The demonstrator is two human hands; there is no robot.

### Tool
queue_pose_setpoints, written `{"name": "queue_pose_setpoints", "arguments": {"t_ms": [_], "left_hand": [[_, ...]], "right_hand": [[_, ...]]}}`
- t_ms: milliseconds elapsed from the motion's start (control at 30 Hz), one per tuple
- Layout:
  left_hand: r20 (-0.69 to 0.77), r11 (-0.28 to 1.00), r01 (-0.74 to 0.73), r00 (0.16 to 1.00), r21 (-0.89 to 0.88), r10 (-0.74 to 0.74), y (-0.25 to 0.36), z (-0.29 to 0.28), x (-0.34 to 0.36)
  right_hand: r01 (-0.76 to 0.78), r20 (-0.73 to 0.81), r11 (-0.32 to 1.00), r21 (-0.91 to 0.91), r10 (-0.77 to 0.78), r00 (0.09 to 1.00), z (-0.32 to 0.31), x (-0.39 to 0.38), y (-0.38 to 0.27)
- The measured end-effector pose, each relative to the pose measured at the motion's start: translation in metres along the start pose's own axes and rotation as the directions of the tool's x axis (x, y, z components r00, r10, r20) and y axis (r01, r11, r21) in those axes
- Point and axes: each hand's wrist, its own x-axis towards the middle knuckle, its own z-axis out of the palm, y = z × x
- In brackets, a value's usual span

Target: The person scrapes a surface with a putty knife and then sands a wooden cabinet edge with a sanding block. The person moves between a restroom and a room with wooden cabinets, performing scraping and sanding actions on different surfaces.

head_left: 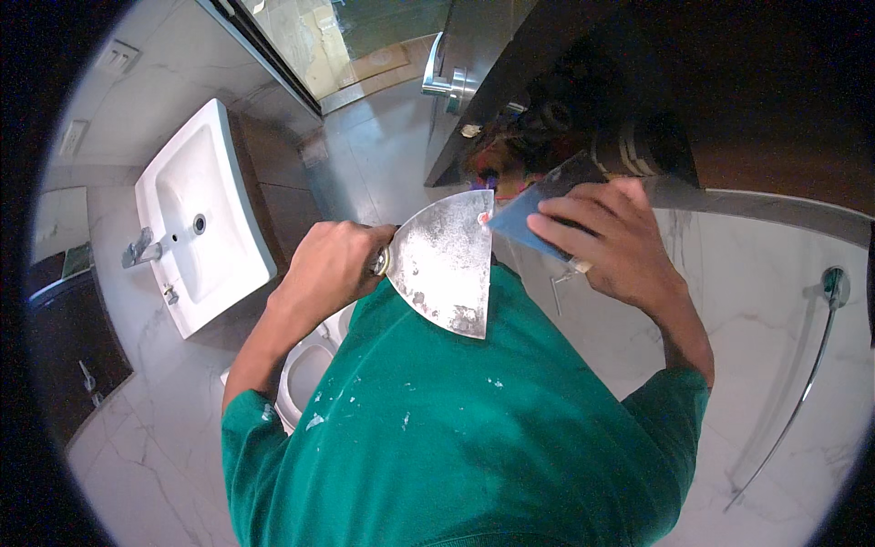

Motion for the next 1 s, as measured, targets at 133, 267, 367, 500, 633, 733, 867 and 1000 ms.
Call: {"name": "queue_pose_setpoints", "arguments": {"t_ms": [133,267,367,500,633,733,867,1000], "left_hand": [[0.025,0.991,0.035,0.999,-0.131,-0.032,-0.003,0.001,-0.005],[0.04,0.989,-0.008,0.999,-0.145,0.014,-0.005,0.012,-0.017],[0.008,0.992,0.007,1.0,-0.127,-0.006,-0.011,0.016,-0.024],[0.024,0.999,0.032,0.999,0.006,-0.032,-0.022,0.012,-0.033],[-0.015,0.995,-0.021,1.0,0.095,0.023,-0.031,0.013,-0.043],[0.011,0.985,0.044,0.999,0.167,-0.046,-0.03,0.018,-0.062],[-0.007,0.989,0.112,0.994,0.1,-0.112,-0.023,0.016,-0.081],[-0.054,0.981,0.196,0.979,-0.01,-0.196,-0.011,0.014,-0.091]], "right_hand": [[0.021,-0.133,1.0,-0.011,-0.022,0.991,0.014,-0.008,-0.003],[0.025,-0.125,0.999,-0.048,-0.031,0.992,0.025,-0.014,-0.008],[0.002,-0.095,1.0,0.027,0.001,0.996,0.02,-0.008,-0.014],[-0.006,0.1,0.996,0.094,-0.004,0.995,0.008,0.012,-0.027],[0.025,0.062,0.999,0.041,-0.027,0.998,0.007,0.029,-0.037],[0.122,0.115,0.989,0.078,-0.131,0.985,0.014,0.036,-0.045],[0.139,0.044,0.984,0.113,-0.145,0.988,0.011,0.04,-0.049],[0.207,0.001,0.969,0.136,-0.209,0.978,0.007,0.042,-0.05]]}}
